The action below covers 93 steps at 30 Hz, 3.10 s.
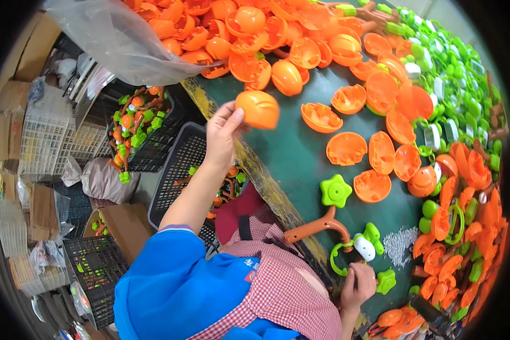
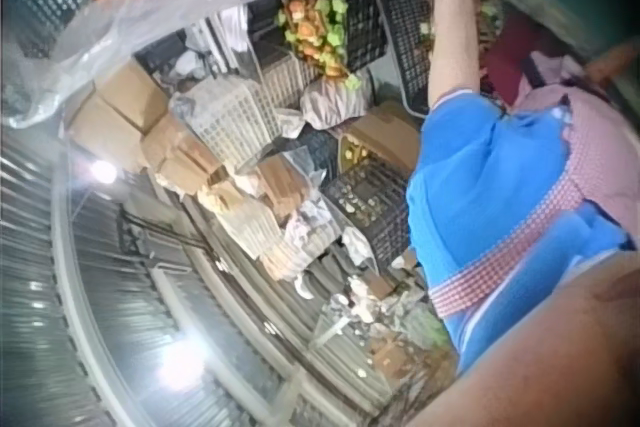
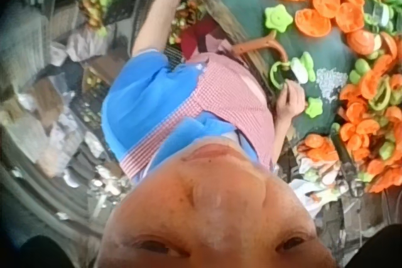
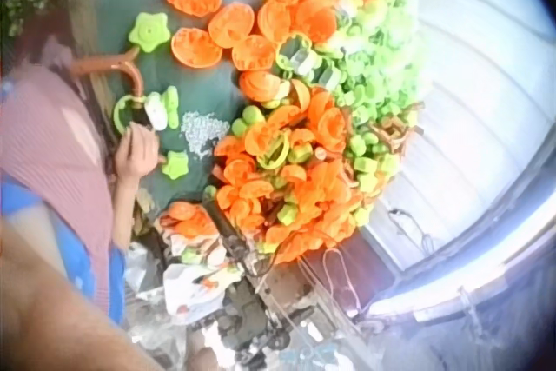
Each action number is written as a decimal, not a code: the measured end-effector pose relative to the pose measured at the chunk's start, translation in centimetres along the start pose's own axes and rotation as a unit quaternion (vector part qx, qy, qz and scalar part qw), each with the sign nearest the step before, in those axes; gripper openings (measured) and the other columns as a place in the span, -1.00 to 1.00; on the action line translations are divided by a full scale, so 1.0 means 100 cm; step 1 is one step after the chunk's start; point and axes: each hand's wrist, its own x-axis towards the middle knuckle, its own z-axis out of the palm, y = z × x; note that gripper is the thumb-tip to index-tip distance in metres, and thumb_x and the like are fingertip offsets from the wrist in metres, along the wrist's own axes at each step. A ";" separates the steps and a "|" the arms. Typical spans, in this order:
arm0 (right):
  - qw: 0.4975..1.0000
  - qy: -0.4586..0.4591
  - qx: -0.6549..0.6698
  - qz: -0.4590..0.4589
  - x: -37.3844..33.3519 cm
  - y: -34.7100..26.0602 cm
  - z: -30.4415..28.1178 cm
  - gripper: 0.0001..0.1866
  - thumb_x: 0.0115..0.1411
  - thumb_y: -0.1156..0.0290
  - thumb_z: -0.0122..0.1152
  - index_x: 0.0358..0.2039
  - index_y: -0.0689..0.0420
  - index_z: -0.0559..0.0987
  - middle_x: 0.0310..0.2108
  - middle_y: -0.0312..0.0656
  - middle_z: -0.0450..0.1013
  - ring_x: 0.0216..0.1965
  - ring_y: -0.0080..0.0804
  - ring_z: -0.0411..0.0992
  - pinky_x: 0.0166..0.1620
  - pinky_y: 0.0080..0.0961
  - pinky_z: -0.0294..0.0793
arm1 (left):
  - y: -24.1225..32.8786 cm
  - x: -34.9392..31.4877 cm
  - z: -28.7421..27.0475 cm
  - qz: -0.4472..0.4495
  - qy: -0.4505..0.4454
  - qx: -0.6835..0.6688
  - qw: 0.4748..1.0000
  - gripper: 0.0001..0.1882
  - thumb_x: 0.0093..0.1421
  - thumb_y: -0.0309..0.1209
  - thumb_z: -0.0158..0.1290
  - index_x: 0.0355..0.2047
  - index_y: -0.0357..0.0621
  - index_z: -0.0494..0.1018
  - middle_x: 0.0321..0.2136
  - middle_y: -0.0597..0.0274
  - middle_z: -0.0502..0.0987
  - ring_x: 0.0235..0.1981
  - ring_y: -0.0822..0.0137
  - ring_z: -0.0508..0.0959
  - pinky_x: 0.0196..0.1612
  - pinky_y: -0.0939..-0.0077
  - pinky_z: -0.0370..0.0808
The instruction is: The person assembles small plastic toys by joining orange and green halves, inserting screws, and tightening them with a power drill. The person repeatedly picks parts from piles on the table, aligns them, and secures them before placing the finished units aside.
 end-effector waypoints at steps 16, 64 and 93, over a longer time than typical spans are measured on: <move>0.761 0.324 0.527 0.198 0.060 -0.035 0.022 -0.56 0.39 0.27 -0.03 0.13 0.36 0.34 0.02 -0.08 0.40 0.02 -0.39 0.40 0.13 -0.43 0.37 | -0.035 -0.116 0.217 0.164 -0.395 0.168 0.888 -0.54 0.08 -0.21 0.24 -0.15 -0.29 0.41 -0.28 0.09 0.51 -0.24 0.26 0.55 -0.14 0.44 0.49; 0.732 0.392 0.509 0.226 0.061 -0.002 -0.007 -0.83 0.38 0.39 -0.02 -0.21 0.21 0.49 -0.64 -0.49 0.17 -0.61 -0.76 0.09 -0.42 -0.72 0.27 | -0.033 -0.133 0.230 0.160 -0.506 0.200 0.824 -0.76 0.17 -0.27 0.13 -0.29 -0.18 0.49 -0.43 0.19 0.46 -0.33 0.17 0.49 -0.13 0.32 0.43; 0.773 0.008 0.423 0.472 -0.037 -0.016 0.014 -0.66 0.36 0.33 -0.01 0.09 0.18 0.34 -0.29 -0.26 0.47 -0.55 -0.65 0.40 -0.57 -0.69 0.41 | -0.065 -0.077 0.221 -0.478 -0.553 0.205 0.652 -0.41 0.17 0.12 0.09 -0.11 -0.21 0.51 -0.58 0.31 0.53 -0.69 0.54 0.43 -0.68 0.69 0.22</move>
